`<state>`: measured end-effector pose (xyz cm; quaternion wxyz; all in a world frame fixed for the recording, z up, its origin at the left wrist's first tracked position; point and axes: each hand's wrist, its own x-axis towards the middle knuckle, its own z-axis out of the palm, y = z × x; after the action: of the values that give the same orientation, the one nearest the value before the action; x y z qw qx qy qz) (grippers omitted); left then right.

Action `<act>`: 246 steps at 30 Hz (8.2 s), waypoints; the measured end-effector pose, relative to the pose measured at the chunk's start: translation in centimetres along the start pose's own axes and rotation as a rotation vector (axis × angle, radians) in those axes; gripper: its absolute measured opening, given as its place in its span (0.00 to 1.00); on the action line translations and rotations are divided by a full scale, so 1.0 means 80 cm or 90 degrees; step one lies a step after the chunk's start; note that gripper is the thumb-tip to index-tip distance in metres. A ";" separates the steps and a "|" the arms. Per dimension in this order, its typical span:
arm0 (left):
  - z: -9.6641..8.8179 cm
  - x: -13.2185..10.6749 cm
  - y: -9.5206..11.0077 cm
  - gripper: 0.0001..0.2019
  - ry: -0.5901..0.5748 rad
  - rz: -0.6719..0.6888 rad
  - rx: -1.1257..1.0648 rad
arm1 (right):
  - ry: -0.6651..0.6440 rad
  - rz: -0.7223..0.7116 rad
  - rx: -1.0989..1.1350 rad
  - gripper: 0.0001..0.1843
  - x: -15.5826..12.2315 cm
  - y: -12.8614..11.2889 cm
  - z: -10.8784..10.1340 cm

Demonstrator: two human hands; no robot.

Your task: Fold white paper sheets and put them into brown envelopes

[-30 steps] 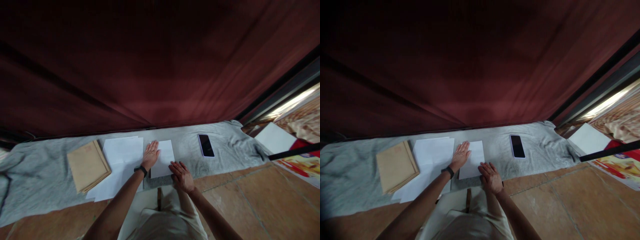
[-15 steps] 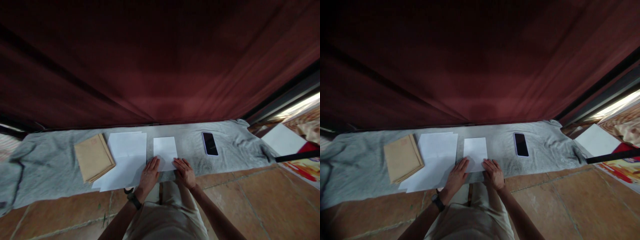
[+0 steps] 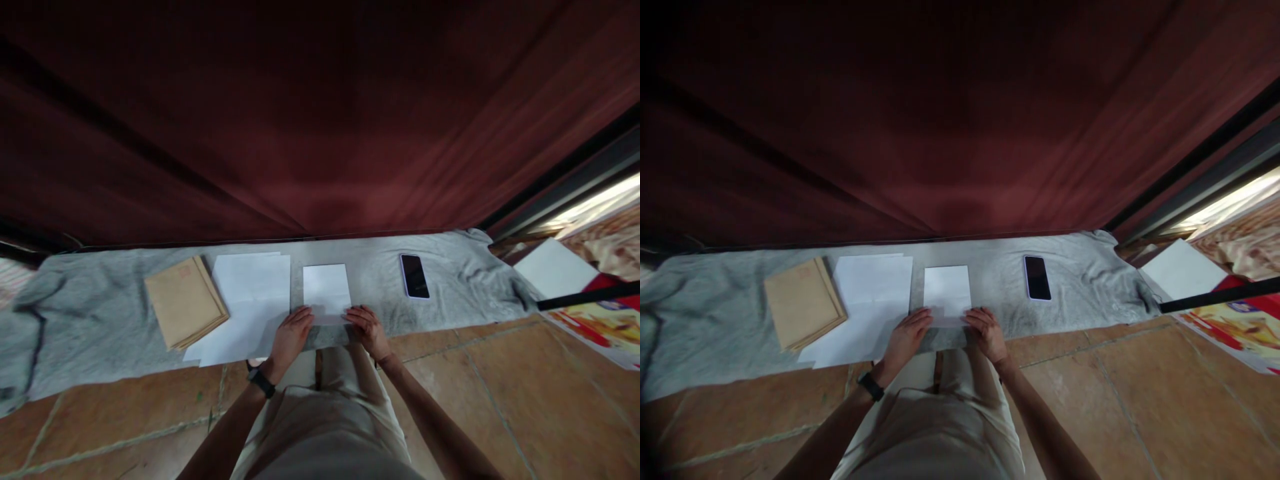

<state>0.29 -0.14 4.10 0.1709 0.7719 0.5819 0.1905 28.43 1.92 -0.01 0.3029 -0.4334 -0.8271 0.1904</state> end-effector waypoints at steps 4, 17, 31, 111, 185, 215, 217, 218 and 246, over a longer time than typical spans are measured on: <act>-0.002 0.003 -0.001 0.23 -0.008 -0.016 0.011 | -0.007 0.001 -0.002 0.18 0.001 0.002 0.000; -0.005 0.027 -0.017 0.09 0.031 -0.083 -0.136 | -0.008 0.051 0.062 0.14 0.025 0.010 -0.009; -0.017 0.065 -0.004 0.15 0.052 -0.250 -0.148 | 0.034 0.187 0.007 0.17 0.075 0.010 -0.002; 0.002 0.151 -0.007 0.18 0.040 -0.356 0.034 | -0.097 0.367 -0.346 0.22 0.185 -0.007 0.006; 0.072 0.093 0.007 0.30 0.125 -0.109 0.194 | -0.078 0.063 -0.292 0.26 0.171 -0.012 0.079; 0.071 0.128 0.003 0.31 0.117 -0.181 0.186 | 0.018 0.099 -0.341 0.28 0.144 0.023 0.070; 0.069 0.124 0.002 0.31 0.122 -0.180 0.187 | 0.021 0.113 -0.336 0.28 0.143 0.026 0.064; 0.068 0.122 0.002 0.31 0.125 -0.179 0.187 | 0.022 0.119 -0.334 0.28 0.141 0.029 0.060; 0.058 0.114 0.009 0.29 0.112 -0.176 0.187 | -0.009 0.053 -0.307 0.30 0.078 0.000 0.042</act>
<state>5.47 8.26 1.27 0.0301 0.6817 0.7165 0.1451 23.44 6.93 -0.42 0.1771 -0.5254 -0.8322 0.0028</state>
